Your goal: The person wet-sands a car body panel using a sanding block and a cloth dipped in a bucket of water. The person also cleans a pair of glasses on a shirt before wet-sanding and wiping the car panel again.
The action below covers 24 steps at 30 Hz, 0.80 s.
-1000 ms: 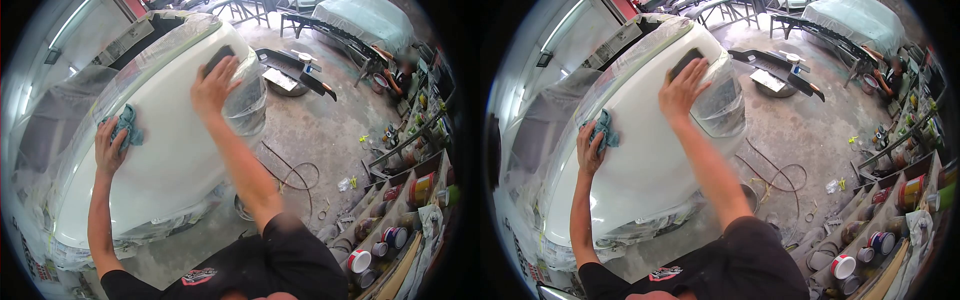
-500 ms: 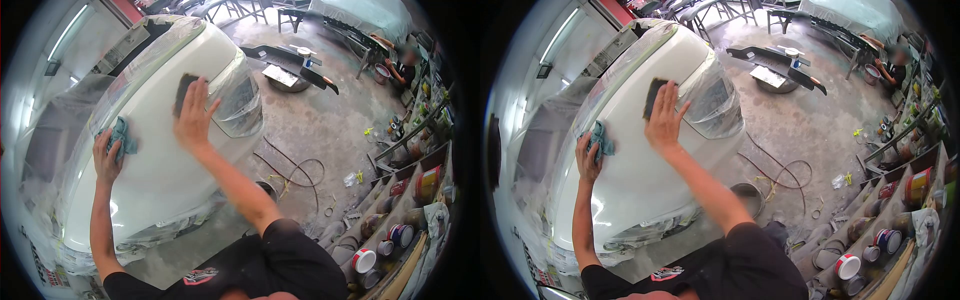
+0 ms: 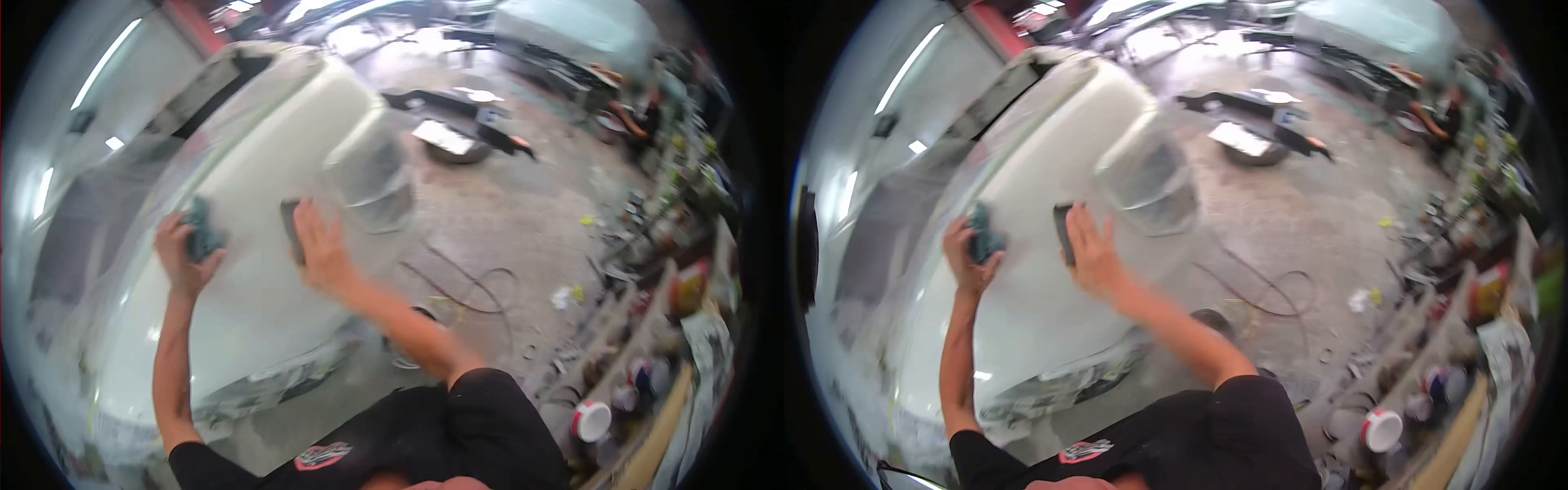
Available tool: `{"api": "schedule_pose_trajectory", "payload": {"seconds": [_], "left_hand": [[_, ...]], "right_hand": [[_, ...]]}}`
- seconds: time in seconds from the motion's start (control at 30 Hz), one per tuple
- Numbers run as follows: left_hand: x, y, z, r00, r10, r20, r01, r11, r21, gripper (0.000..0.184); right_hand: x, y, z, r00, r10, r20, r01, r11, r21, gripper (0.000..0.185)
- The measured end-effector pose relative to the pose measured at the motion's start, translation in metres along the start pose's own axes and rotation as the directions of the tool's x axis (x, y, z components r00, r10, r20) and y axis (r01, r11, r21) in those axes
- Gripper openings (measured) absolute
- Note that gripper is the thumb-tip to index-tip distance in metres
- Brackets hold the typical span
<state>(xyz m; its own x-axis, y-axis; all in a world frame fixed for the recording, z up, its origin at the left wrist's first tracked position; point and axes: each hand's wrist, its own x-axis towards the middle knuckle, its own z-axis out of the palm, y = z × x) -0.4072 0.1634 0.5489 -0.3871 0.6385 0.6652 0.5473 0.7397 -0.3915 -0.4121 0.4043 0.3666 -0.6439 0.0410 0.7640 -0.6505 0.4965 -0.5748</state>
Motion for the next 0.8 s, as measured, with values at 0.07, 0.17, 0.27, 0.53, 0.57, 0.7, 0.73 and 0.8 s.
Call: {"api": "schedule_pose_trajectory", "payload": {"seconds": [0.07,0.17,0.27,0.53,0.57,0.7,0.73,0.8], "left_hand": [[0.001,0.006,0.038,0.979,-0.031,-0.202,0.032,0.999,0.004,0.071],[0.042,0.035,0.066,0.980,0.045,-0.193,-0.030,0.996,0.081,0.056],[0.081,0.051,0.081,0.988,0.029,-0.149,-0.010,0.991,0.131,0.046],[0.153,0.072,0.116,0.999,-0.024,-0.048,0.032,0.982,0.187,0.049],[0.161,0.073,0.117,0.999,-0.040,-0.012,0.042,0.976,0.215,0.050],[0.191,0.084,0.119,0.997,-0.049,0.060,0.032,0.964,0.264,0.045],[0.199,0.087,0.124,0.996,-0.053,0.070,0.033,0.964,0.262,0.042],[0.223,0.090,0.144,0.995,-0.017,0.101,-0.012,0.961,0.276,0.037]], "right_hand": [[-0.049,0.009,-0.036,0.987,0.149,0.064,-0.149,0.989,-0.007,0.071],[-0.110,0.030,-0.089,0.878,0.433,0.204,-0.438,0.899,-0.026,0.063],[-0.144,0.062,-0.122,0.738,0.627,0.248,-0.642,0.766,-0.026,0.059],[-0.176,0.169,-0.166,0.576,0.752,0.321,-0.798,0.603,0.018,0.048],[-0.168,0.180,-0.171,0.584,0.739,0.337,-0.792,0.610,0.035,0.048],[-0.134,0.213,-0.190,0.556,0.725,0.406,-0.808,0.586,0.061,0.047],[-0.125,0.218,-0.190,0.571,0.704,0.422,-0.795,0.602,0.073,0.047],[-0.109,0.233,-0.187,0.590,0.678,0.438,-0.781,0.618,0.095,0.047]]}}
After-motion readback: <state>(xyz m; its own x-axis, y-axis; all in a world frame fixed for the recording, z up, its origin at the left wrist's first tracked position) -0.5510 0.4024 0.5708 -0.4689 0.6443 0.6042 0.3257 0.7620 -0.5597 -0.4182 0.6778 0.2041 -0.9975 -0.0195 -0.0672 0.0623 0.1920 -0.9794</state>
